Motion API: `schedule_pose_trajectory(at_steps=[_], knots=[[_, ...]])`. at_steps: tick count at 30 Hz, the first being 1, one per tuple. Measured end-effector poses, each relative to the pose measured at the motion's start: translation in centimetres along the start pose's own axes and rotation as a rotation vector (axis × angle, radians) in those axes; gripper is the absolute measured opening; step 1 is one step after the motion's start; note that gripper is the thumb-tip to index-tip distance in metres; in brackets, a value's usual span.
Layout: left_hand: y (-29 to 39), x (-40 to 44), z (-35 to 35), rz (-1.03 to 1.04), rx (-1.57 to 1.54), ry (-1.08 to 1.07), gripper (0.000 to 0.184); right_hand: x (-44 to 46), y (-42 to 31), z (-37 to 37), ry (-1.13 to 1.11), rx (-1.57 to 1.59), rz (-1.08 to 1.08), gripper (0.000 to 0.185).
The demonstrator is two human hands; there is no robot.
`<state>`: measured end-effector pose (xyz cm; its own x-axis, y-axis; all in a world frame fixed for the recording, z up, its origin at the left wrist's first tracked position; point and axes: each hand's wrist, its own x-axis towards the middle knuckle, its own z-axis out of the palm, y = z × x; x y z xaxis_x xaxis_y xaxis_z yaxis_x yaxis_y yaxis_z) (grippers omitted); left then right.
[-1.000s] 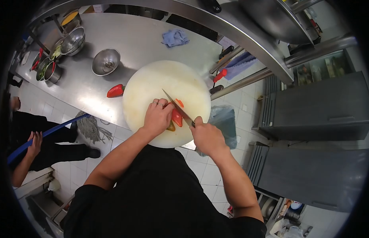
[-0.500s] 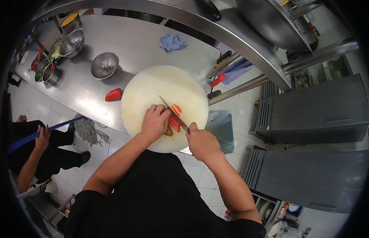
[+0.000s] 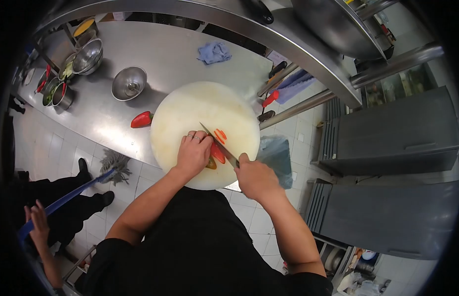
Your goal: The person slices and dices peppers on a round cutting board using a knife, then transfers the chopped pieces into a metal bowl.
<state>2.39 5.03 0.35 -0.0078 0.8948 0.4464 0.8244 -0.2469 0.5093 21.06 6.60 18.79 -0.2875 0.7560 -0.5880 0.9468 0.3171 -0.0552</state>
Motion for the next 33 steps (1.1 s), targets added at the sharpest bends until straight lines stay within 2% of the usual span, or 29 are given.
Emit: schedule_pose_trajectory(at_steps=[2,5,7,11,14,16,23,26,28,33], knots=[[-0.3,0.5,-0.2,0.006,-0.006,0.011,0.018,0.8,0.5,1.4,0.025,0.035,-0.001,0.031],[-0.8,0.4,-0.6,-0.018,-0.045,-0.081,0.012,0.9,0.3,1.8,0.053,0.065,-0.023,0.031],[-0.7,0.5,-0.9,0.012,-0.031,-0.083,0.020,0.7,-0.3,1.4,0.059,0.063,-0.043,0.031],[-0.2,0.0,-0.8,-0.037,-0.021,-0.116,0.021,-1.6,-1.0,-1.2,0.043,-0.053,-0.043,0.031],[-0.4,-0.1,-0.6,-0.010,-0.017,-0.105,0.021,-0.9,-0.5,-0.2,0.021,-0.081,-0.026,0.031],[-0.5,0.1,-0.2,0.014,-0.046,0.008,0.013,1.0,0.1,1.6,0.089,0.007,-0.064,0.032],[-0.6,-0.1,-0.5,0.009,-0.044,-0.012,0.012,-0.7,-0.8,-0.2,0.058,-0.056,-0.033,0.030],[-0.6,-0.1,-0.2,0.006,-0.063,0.017,0.009,0.1,-0.3,0.1,0.017,0.045,-0.023,0.030],[-0.7,0.0,-0.3,0.006,-0.065,0.009,0.009,-1.6,-1.1,-1.6,-0.007,-0.051,-0.007,0.030],[-0.6,0.3,-0.4,0.022,-0.068,0.038,0.008,0.5,0.2,0.9,0.024,0.054,-0.024,0.033]])
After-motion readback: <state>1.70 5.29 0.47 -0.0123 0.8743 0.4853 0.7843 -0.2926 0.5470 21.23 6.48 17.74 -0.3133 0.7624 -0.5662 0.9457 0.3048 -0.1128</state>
